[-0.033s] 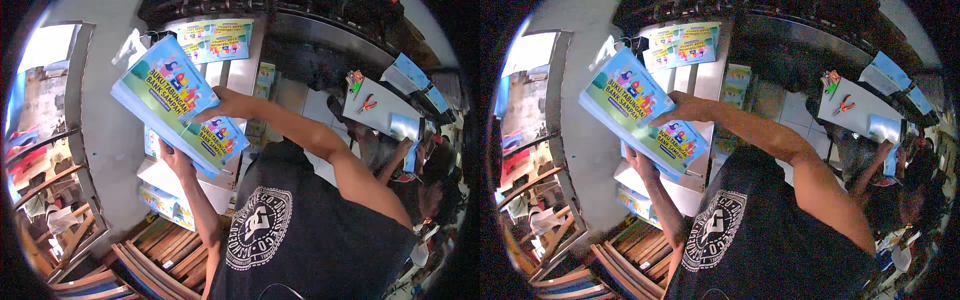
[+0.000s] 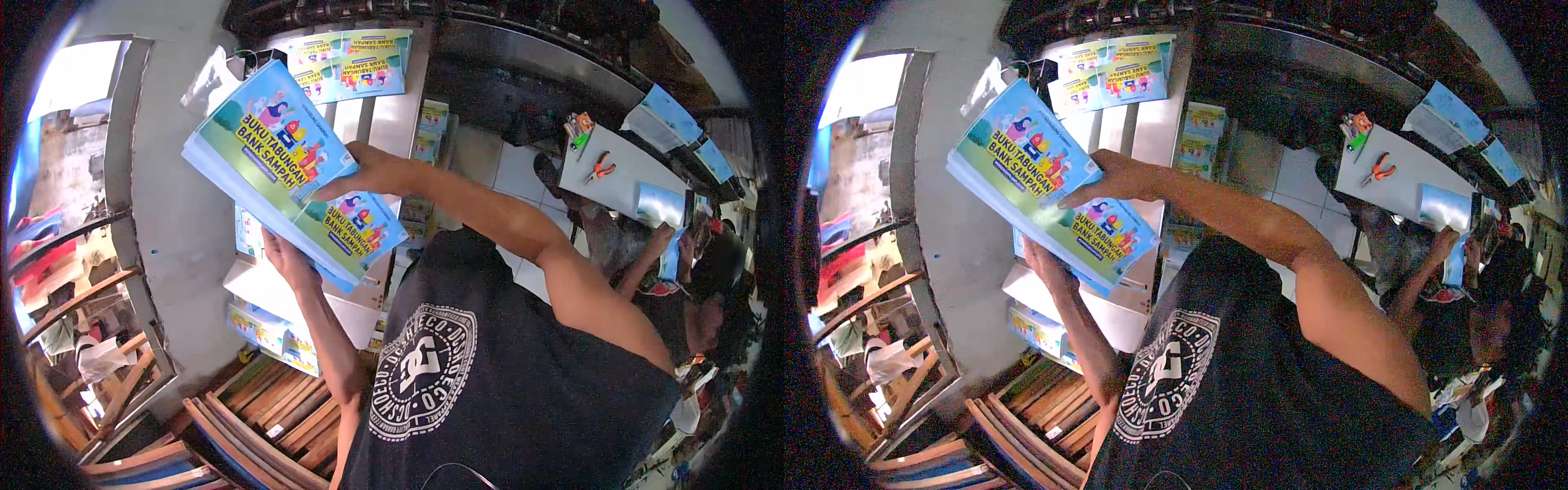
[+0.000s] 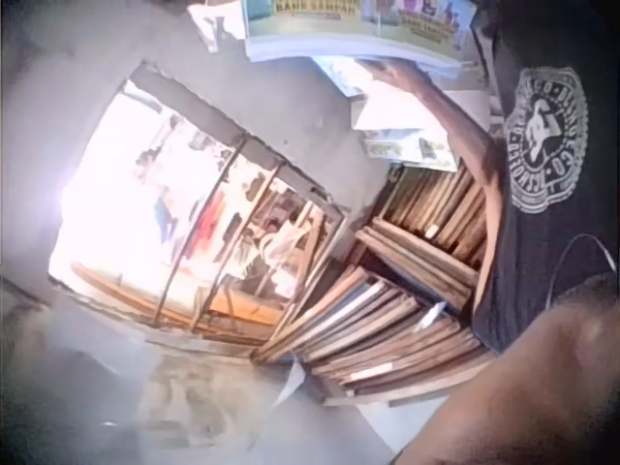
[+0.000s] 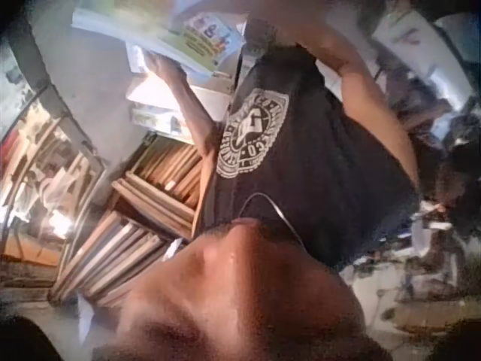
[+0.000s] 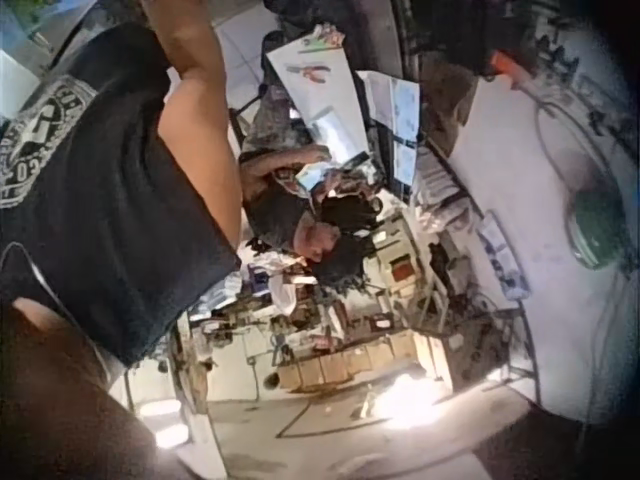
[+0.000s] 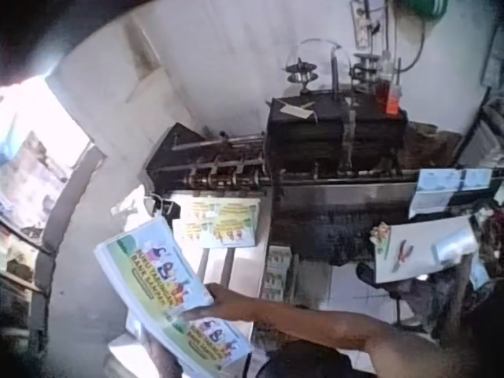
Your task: The person stacks and organizes printed paper booklets by hand, repeatedly picking up piles, aligning the edges, and placing them onto a metal workspace or into a cardboard box.
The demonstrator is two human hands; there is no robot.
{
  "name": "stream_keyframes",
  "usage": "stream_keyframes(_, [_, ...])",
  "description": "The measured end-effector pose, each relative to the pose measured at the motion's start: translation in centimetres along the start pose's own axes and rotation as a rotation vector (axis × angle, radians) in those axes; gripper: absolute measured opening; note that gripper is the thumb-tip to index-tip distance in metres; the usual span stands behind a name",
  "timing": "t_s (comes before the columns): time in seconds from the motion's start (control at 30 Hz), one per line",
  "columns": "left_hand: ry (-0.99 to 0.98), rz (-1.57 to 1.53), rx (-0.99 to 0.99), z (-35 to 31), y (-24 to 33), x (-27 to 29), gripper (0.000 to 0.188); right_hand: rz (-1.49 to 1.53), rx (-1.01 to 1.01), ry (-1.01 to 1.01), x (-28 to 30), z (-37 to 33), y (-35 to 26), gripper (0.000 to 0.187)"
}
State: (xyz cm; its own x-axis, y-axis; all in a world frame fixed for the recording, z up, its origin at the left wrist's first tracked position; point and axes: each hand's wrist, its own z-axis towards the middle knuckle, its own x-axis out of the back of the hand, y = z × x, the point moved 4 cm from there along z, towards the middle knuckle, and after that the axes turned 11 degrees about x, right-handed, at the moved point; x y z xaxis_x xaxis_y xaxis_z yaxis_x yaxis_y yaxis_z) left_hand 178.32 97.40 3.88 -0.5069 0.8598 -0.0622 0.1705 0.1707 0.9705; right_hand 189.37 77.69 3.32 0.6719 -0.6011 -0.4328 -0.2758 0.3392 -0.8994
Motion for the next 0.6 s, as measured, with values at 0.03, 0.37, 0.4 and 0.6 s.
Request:
stream_keyframes(0.03, [0.004,0.001,0.003,0.3,-0.6,0.5,0.045,-0.016,0.013,0.025,-0.2,0.1,0.4,0.061])
stream_keyframes(0.37, [-0.045,0.547,0.071,-0.2,0.6,-1.7,0.063,-0.32,0.157,0.103,2.4,1.8,5.8,0.082])
stream_keyframes(0.4, [0.026,0.648,0.07,0.1,0.8,-1.4,0.065,-0.499,0.127,0.231,3.9,2.2,5.6,0.097])
stream_keyframes(0.6, [0.078,1.205,-0.137,-0.4,1.3,-2.0,0.065,-1.053,0.597,0.206,9.8,4.1,3.2,0.129])
